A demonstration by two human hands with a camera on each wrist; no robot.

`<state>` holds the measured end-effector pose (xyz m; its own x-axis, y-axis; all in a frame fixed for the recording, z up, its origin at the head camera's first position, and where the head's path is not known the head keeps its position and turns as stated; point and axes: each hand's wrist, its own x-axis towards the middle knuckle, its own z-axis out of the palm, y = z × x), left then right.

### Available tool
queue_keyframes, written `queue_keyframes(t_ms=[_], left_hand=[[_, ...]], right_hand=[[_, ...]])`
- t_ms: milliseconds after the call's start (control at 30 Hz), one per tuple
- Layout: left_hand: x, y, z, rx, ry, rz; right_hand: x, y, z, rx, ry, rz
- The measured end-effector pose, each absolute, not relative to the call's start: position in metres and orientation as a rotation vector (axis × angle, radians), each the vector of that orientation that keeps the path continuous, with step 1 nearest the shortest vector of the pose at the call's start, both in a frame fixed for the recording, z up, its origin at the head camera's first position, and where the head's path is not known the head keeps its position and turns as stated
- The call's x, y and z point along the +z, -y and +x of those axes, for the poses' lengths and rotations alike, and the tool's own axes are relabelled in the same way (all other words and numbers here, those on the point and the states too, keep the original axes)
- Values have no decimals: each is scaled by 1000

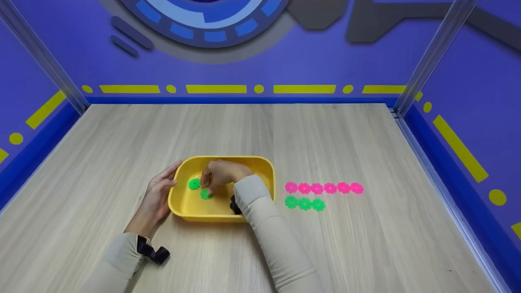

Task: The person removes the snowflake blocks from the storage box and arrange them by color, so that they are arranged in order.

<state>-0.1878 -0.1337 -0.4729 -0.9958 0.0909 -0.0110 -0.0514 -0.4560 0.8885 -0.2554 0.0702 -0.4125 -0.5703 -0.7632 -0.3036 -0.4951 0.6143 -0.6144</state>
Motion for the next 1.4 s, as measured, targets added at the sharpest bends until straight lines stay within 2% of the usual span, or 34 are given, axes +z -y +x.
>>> queue_keyframes(t_ms=[300, 1400], left_hand=[[-473, 133, -186, 2628, -1568, 94], [-472, 134, -187, 2621, -1560, 84]], right_hand=[[-421, -70, -255, -688, -2289, -885], [-424, -66, -253, -600, -2290, -984]])
